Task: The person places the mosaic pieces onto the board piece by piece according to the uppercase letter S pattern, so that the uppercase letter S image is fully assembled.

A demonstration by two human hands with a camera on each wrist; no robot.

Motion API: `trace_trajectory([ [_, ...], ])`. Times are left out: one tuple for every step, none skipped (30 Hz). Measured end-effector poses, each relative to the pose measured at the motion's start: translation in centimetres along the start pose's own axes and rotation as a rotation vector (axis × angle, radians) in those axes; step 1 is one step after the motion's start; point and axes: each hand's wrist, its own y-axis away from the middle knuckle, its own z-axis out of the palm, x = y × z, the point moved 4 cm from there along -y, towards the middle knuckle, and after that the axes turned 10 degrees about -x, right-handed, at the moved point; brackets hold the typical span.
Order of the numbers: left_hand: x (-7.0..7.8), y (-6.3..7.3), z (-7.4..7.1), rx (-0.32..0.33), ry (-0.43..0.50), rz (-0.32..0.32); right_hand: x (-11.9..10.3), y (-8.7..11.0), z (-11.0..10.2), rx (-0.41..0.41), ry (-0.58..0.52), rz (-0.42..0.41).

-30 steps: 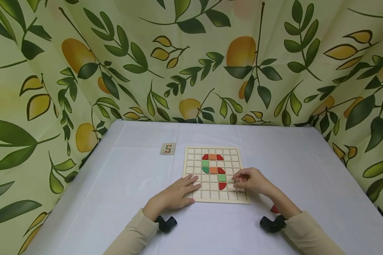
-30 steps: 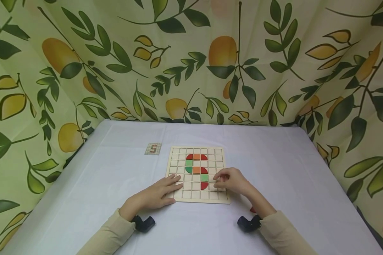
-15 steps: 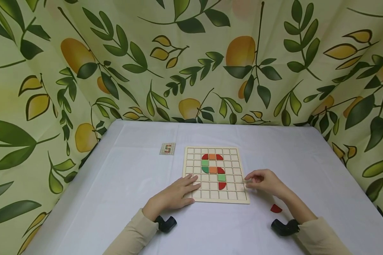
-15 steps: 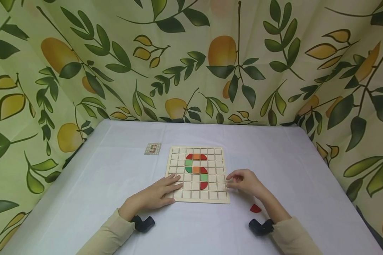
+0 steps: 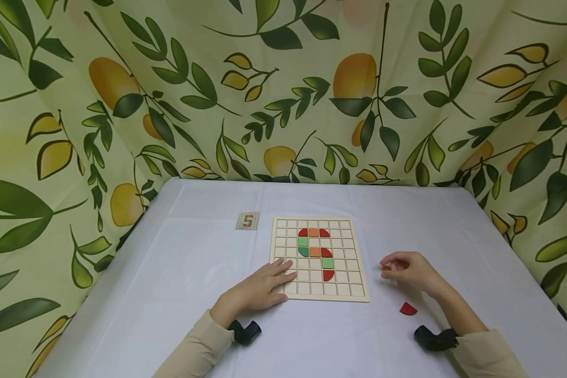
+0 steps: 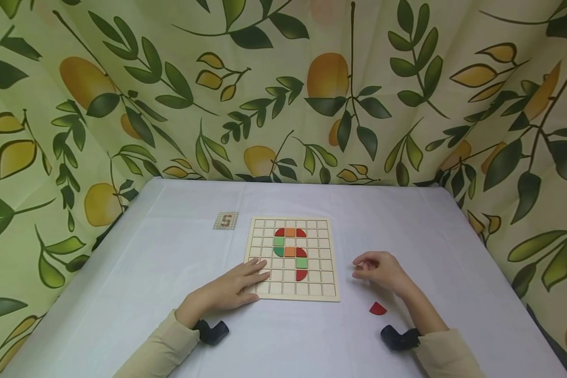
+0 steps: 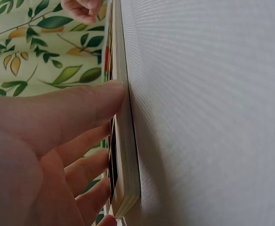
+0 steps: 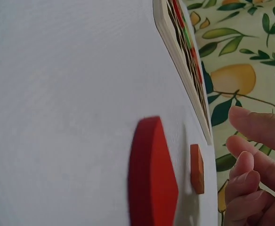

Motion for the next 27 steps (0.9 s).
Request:
trace_trajectory([
  [0.0, 0.0, 0.0, 0.001, 0.001, -0.001, 0.1, 0.1, -0.1, 0.002, -0.004, 0.003],
  [0.0, 0.0, 0.0, 0.001, 0.002, -0.001, 0.2, 0.1, -0.2, 0.006, -0.004, 0.008],
  [0.0, 0.0, 0.0, 0.002, 0.001, -0.002, 0.4, 0.2, -0.2, 0.008, -0.002, 0.012],
  [0.0, 0.0, 0.0, 0.001, 0.002, -0.003, 0.5, 0.2, -0.2, 0.010, -0.002, 0.016],
  [0.0, 0.0, 0.0, 0.001, 0.004, -0.003, 0.6, 0.3, -0.3, 0.009, -0.001, 0.020],
  [0.0, 0.0, 0.0, 0.001, 0.004, -0.003, 0.8, 0.4, -0.3, 0.009, 0.002, 0.025],
  [0.0, 0.0, 0.0, 0.000, 0.004, -0.003, 1.0, 0.4, -0.3, 0.010, 0.005, 0.029],
  [0.0, 0.0, 0.0, -0.002, 0.004, -0.002, 1.2, 0.4, -0.3, 0.013, 0.011, 0.029],
  [0.1, 0.1, 0.0, -0.002, 0.005, -0.001, 1.4, 0.4, -0.4, 0.011, 0.009, 0.037],
  [0.1, 0.1, 0.0, -0.003, 0.005, 0.000, 1.5, 0.5, -0.5, 0.008, 0.007, 0.040],
  [0.1, 0.1, 0.0, -0.003, 0.005, 0.001, 1.7, 0.5, -0.5, 0.003, 0.011, 0.041],
  [0.1, 0.1, 0.0, -0.004, 0.005, 0.000, 1.8, 0.5, -0.6, 0.002, 0.010, 0.045],
  [0.0, 0.1, 0.0, -0.005, 0.006, -0.001, 1.9, 0.5, -0.7, 0.001, 0.007, 0.048],
  [0.0, 0.1, 0.0, -0.005, 0.009, -0.003, 1.9, 0.5, -0.7, 0.000, 0.004, 0.053],
  [0.0, 0.1, 0.0, -0.005, 0.012, -0.005, 2.0, 0.6, -0.8, -0.005, -0.002, 0.062],
  [0.0, 0.1, 0.0, -0.005, 0.015, -0.007, 2.0, 0.6, -0.8, -0.006, -0.003, 0.061],
  [-0.1, 0.1, 0.1, -0.005, 0.018, -0.008, 2.1, 0.6, -0.8, -0.008, -0.002, 0.067],
  [-0.1, 0.0, 0.1, -0.005, 0.021, -0.010, 2.1, 0.6, -0.9, -0.007, -0.008, 0.074],
  [-0.1, 0.0, 0.1, -0.005, 0.022, -0.010, 2.1, 0.6, -0.9, -0.008, -0.010, 0.077],
  [-0.1, 0.0, 0.1, -0.004, 0.023, -0.009, 2.1, 0.7, -0.9, -0.009, -0.010, 0.082],
  [-0.1, 0.0, 0.1, -0.003, 0.023, -0.008, 2.2, 0.7, -0.9, -0.011, -0.009, 0.084],
  [-0.1, 0.0, 0.1, -0.002, 0.021, -0.006, 2.2, 0.7, -0.9, -0.012, -0.009, 0.087],
  [-0.1, 0.0, 0.1, -0.002, 0.018, -0.004, 2.2, 0.7, -0.9, -0.013, -0.010, 0.090],
  [-0.1, 0.0, 0.1, -0.001, 0.015, -0.003, 2.2, 0.7, -1.0, -0.013, -0.014, 0.097],
  [-0.1, 0.1, 0.1, 0.001, 0.011, -0.002, 2.2, 0.7, -1.0, -0.015, -0.015, 0.098],
  [-0.1, 0.1, 0.1, 0.001, 0.008, -0.001, 2.3, 0.6, -1.0, -0.015, -0.017, 0.103],
  [0.0, 0.1, 0.1, 0.002, 0.005, -0.001, 2.3, 0.6, -1.0, -0.017, -0.017, 0.106],
])
